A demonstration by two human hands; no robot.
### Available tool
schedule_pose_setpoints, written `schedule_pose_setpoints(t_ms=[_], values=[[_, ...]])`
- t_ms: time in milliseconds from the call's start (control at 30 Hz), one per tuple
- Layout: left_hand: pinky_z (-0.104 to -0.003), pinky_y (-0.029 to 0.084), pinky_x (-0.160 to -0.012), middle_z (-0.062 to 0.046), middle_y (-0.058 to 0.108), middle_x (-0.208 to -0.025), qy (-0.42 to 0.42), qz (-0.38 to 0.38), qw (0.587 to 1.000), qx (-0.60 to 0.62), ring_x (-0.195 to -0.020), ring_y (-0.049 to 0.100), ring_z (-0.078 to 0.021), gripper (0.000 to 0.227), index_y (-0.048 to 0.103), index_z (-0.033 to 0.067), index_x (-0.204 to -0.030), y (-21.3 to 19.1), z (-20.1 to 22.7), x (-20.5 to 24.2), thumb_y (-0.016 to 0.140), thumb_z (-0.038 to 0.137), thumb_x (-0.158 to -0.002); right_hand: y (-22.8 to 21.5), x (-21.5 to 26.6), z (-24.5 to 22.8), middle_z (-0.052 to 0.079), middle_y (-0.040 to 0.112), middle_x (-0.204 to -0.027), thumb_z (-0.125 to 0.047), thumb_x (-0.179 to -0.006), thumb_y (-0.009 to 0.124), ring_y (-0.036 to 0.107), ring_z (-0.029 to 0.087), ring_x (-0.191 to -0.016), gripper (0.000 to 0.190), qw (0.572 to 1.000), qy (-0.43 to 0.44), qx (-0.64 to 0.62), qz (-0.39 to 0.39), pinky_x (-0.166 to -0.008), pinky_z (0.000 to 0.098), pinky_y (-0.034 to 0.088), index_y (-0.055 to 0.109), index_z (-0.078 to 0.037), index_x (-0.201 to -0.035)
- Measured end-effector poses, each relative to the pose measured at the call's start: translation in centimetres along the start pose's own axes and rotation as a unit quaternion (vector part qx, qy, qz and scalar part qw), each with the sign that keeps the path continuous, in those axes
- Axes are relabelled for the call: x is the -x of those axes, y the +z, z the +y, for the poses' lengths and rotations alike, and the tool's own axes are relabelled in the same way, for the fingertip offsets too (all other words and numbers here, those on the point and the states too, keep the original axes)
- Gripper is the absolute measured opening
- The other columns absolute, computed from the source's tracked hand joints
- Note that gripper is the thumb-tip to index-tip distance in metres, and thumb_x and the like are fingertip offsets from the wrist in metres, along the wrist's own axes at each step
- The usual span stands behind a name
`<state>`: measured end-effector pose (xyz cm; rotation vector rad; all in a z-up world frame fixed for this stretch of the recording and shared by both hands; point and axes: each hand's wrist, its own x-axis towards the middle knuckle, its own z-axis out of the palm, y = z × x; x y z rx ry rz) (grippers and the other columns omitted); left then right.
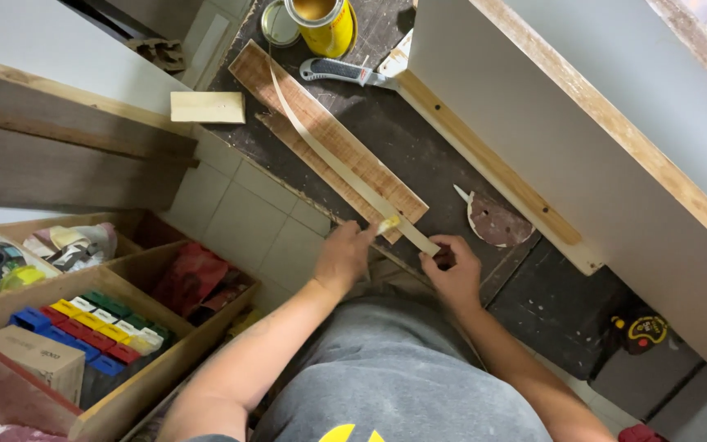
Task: Applying glue to the edge of a wooden board using a small stick applicator in a workshop.
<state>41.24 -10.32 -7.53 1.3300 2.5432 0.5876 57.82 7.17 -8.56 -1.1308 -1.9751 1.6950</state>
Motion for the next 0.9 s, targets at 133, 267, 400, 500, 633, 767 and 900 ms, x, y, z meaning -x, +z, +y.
schedule_pose_setpoints(t_ms=[133,267,400,500,633,767,900], values=[[-0.046,0.057,-0.06,-0.015,0.065,-0.096,0.051,-0.051,0.997,0.033,-0.078,0.069,-0.0357,0.044,0.07,0.0224,-0.14,2.7,1.3,1.0,0.053,0.014,-0.101,0.3,0.0,3.2,0.02,0.072,-0.097,-0.004,-0.084,0.086,0.067,0.026,-0.088,0.035,0.999,0.049,-0.015,-0.003,-0.076,0.0431,0.06,0.077,-0.004,-0.119],[-0.042,0.055,-0.059,-0.015,0.066,-0.097,0.086,-0.006,0.996,0.022,-0.077,0.068,-0.0334,0.036,0.074,0.0204,-0.131,2.0,1.1,0.5,0.058,0.014,-0.099,-0.2,0.6,2.1,0.018,0.071,-0.096,-0.002,-0.084,0.085,0.064,0.024,-0.089,0.038,0.997,0.076,-0.024,-0.006,-0.078,0.0414,0.058,0.078,-0.005,-0.121],[-0.042,0.053,-0.058,-0.015,0.063,-0.095,0.079,-0.013,0.997,0.011,-0.075,0.064,-0.035,0.045,0.07,0.0159,-0.14,1.5,0.3,0.6,0.053,0.011,-0.098,-0.4,0.9,2.1,0.018,0.071,-0.09,-0.006,-0.085,0.087,0.065,0.024,-0.084,0.039,0.995,0.097,-0.033,-0.007,-0.076,0.0406,0.059,0.079,-0.007,-0.123],[-0.045,0.055,-0.062,-0.019,0.064,-0.099,0.1,-0.027,0.994,0.021,-0.079,0.065,-0.0375,0.05,0.066,0.0138,-0.144,2.6,1.5,0.9,0.056,0.008,-0.096,-0.7,1.0,1.2,0.015,0.072,-0.09,-0.008,-0.086,0.086,0.064,0.02,-0.083,0.039,0.992,0.12,-0.045,-0.013,-0.076,0.0384,0.058,0.079,-0.008,-0.125],[-0.043,0.053,-0.059,-0.017,0.062,-0.097,0.123,-0.024,0.991,0.044,-0.08,0.065,-0.0361,0.047,0.067,0.0171,-0.143,1.6,3.2,0.6,0.058,0.009,-0.097,-1.0,1.0,-0.5,0.016,0.073,-0.096,-0.004,-0.09,0.081,0.066,0.02,-0.089,0.04,0.984,0.145,-0.098,-0.022,-0.083,0.0376,0.061,0.076,-0.005,-0.13],[-0.045,0.054,-0.059,-0.02,0.065,-0.099,0.105,-0.043,0.993,0.04,-0.084,0.067,-0.0382,0.047,0.068,0.013,-0.142,1.3,1.9,1.2,0.057,0.005,-0.097,-1.3,1.0,0.7,0.023,0.075,-0.106,-0.002,-0.092,0.08,0.068,0.024,-0.095,0.04,0.975,0.173,-0.134,-0.031,-0.088,0.0418,0.061,0.074,-0.002,-0.133],[-0.038,0.054,-0.06,-0.014,0.063,-0.095,0.112,-0.018,0.986,0.124,-0.078,0.064,-0.0349,0.043,0.069,0.0211,-0.143,3.2,2.0,2.2,0.058,0.016,-0.101,-1.6,1.0,4.0,0.025,0.075,-0.109,0.005,-0.09,0.079,0.072,0.026,-0.098,0.047,0.965,0.181,-0.179,-0.06,-0.09,0.0416,0.062,0.071,0.001,-0.136]])
